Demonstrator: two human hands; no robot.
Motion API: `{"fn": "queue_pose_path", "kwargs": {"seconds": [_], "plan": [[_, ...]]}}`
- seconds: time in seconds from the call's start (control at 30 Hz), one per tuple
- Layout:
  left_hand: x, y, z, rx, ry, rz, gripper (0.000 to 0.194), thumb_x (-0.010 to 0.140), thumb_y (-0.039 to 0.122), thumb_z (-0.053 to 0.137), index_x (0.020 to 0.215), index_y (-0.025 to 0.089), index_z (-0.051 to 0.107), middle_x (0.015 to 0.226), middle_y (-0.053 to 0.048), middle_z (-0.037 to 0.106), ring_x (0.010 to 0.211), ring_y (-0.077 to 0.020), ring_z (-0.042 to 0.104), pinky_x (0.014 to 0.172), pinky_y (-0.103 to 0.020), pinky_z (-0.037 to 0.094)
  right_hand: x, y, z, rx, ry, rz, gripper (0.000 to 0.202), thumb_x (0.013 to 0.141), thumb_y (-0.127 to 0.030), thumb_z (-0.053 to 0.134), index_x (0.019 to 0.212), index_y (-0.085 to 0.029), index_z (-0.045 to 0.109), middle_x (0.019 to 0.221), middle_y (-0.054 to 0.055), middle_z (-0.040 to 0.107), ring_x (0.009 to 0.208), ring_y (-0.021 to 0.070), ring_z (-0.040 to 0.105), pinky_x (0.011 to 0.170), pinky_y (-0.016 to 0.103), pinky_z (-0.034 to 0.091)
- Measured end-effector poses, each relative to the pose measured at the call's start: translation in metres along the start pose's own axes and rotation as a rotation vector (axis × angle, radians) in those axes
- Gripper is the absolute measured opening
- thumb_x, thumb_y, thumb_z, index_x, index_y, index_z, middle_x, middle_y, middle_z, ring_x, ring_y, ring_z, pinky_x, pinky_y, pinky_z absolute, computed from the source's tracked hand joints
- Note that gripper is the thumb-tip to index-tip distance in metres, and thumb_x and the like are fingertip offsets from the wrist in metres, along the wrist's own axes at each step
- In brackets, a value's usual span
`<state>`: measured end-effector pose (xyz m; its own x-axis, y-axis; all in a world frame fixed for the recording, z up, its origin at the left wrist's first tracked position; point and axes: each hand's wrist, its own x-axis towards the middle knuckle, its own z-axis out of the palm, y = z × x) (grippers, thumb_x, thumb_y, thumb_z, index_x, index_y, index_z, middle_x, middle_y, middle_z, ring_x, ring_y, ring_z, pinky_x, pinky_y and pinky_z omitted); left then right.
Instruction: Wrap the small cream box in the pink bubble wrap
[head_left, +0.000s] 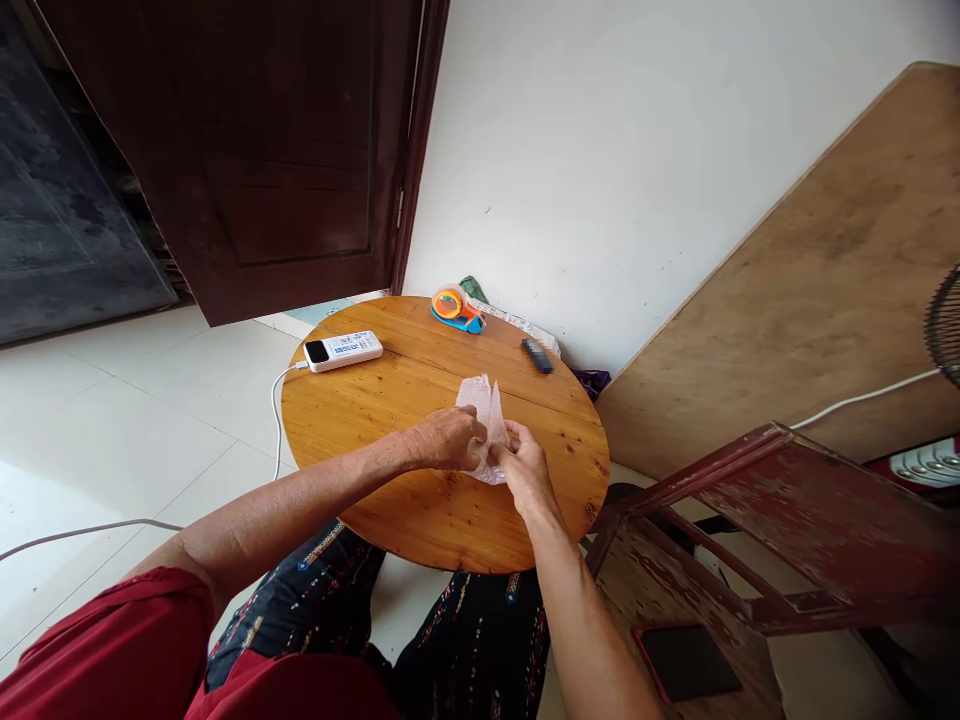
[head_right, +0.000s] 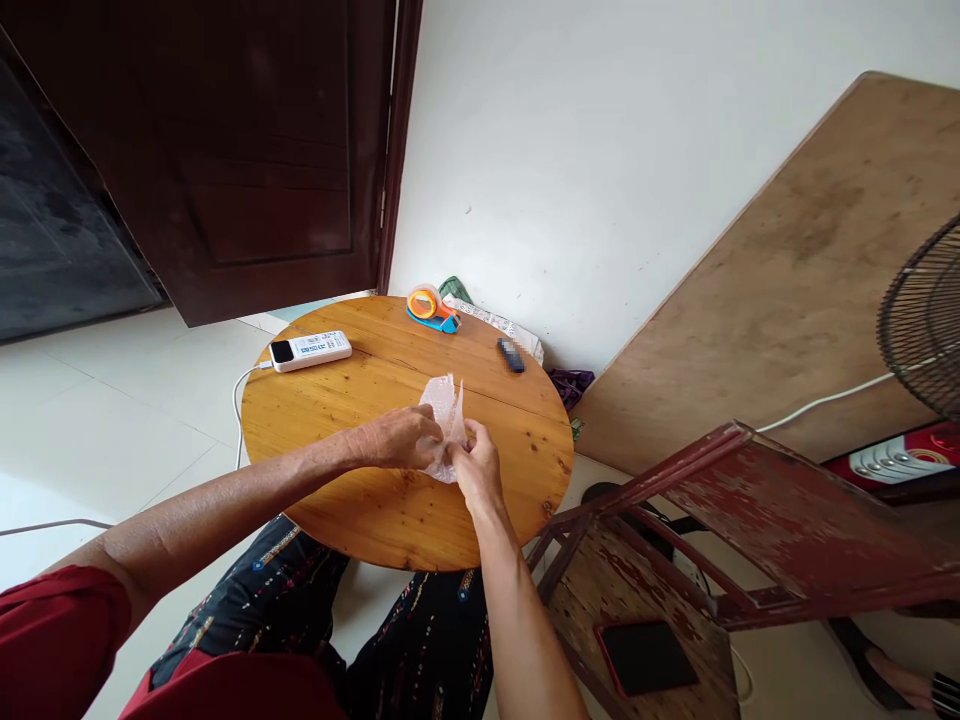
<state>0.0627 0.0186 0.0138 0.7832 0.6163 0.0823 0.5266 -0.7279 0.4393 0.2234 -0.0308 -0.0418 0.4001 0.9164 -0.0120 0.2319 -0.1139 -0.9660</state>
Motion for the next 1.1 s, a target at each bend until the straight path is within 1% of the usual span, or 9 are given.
{"fn": "queue_pose_path", "kwargs": {"seconds": [0.07,0.17,0.37,0.47,0.6,0.73,0.87,1.0,1.1], "plan": [[0.0,0.001,-0.001,-0.002,-0.007,0.009,0.03,0.074,0.022,0.061,0.099,0.017,0.076,0.102,-0.011,0.066,0.087,-0.0238,0.066,0.077,-0.029,0.051,-0.003,-0.001,0.001,0.15,-0.024,0.049,0.052,0.063,-0.036,0.07,0.11,-0.016,0.06,0.078,0.004,0.073,0.063,0.0201,0.066,0.057,0.03,0.05],[0.002,0.0,0.0,-0.011,0.01,0.004,0.027,0.074,0.021,0.061,0.094,0.017,0.078,0.098,-0.01,0.066,0.083,-0.0226,0.066,0.074,-0.028,0.051,-0.006,0.0,0.002,0.232,0.007,0.021,0.056,0.061,-0.043,0.076,0.108,-0.016,0.062,0.08,0.006,0.075,0.069,0.0223,0.068,0.061,0.032,0.053],[0.003,-0.001,0.005,-0.026,0.041,0.009,0.026,0.076,0.026,0.061,0.094,0.018,0.078,0.098,-0.01,0.067,0.083,-0.0232,0.067,0.074,-0.029,0.051,-0.001,0.0,0.008,0.129,0.065,-0.041,0.064,0.062,-0.052,0.076,0.111,-0.013,0.064,0.084,0.007,0.074,0.073,0.0224,0.068,0.063,0.032,0.053],[0.0,-0.001,0.004,-0.017,0.036,0.009,0.024,0.079,0.026,0.059,0.094,0.02,0.078,0.098,-0.009,0.066,0.086,-0.0225,0.067,0.076,-0.028,0.052,-0.004,-0.004,0.005,0.035,0.07,-0.034,0.064,0.064,-0.051,0.073,0.114,-0.012,0.065,0.086,0.008,0.073,0.075,0.0228,0.068,0.062,0.032,0.053],[-0.002,-0.003,0.011,-0.043,0.046,0.008,0.025,0.079,0.028,0.063,0.099,0.02,0.074,0.103,-0.008,0.065,0.093,-0.0236,0.067,0.081,-0.028,0.052,-0.02,-0.012,-0.005,-0.003,0.026,-0.007,0.063,0.074,-0.05,0.064,0.124,-0.011,0.062,0.085,0.008,0.073,0.06,0.0177,0.061,0.047,0.028,0.046],[-0.001,-0.01,0.026,-0.142,0.138,-0.062,0.043,0.076,0.035,0.069,0.113,0.015,0.064,0.109,-0.01,0.065,0.1,-0.0248,0.066,0.086,-0.03,0.052,-0.035,-0.016,-0.007,-0.009,-0.075,-0.101,0.059,0.08,-0.039,0.056,0.133,-0.014,0.054,0.104,0.011,0.073,0.061,0.0141,0.061,0.052,0.028,0.049],[-0.005,-0.015,0.035,-0.321,0.212,-0.082,0.062,0.072,0.029,0.072,0.129,0.016,0.051,0.112,-0.008,0.064,0.103,-0.022,0.064,0.089,-0.03,0.051,-0.039,-0.015,-0.003,-0.207,-0.169,-0.226,0.056,0.083,-0.024,0.049,0.138,-0.016,0.048,0.116,0.012,0.071,0.082,0.0185,0.069,0.072,0.034,0.058],[-0.008,-0.011,0.039,-0.492,0.271,-0.184,0.055,0.079,0.029,0.065,0.13,0.014,0.05,0.113,-0.008,0.062,0.099,-0.0191,0.062,0.087,-0.03,0.052,-0.04,-0.02,-0.003,-0.562,-0.157,-0.401,0.059,0.085,-0.015,0.045,0.144,-0.017,0.043,0.119,0.012,0.07,0.102,0.0229,0.068,0.09,0.04,0.054],[-0.006,-0.005,0.046,-0.459,0.335,-0.263,0.051,0.079,0.029,0.066,0.126,0.013,0.055,0.117,-0.011,0.059,0.105,-0.0223,0.06,0.094,-0.034,0.049,-0.037,-0.03,-0.007,-0.721,-0.182,-0.411,0.066,0.082,-0.008,0.044,0.147,-0.018,0.038,0.119,0.011,0.071,0.106,0.0238,0.067,0.092,0.039,0.053]]}}
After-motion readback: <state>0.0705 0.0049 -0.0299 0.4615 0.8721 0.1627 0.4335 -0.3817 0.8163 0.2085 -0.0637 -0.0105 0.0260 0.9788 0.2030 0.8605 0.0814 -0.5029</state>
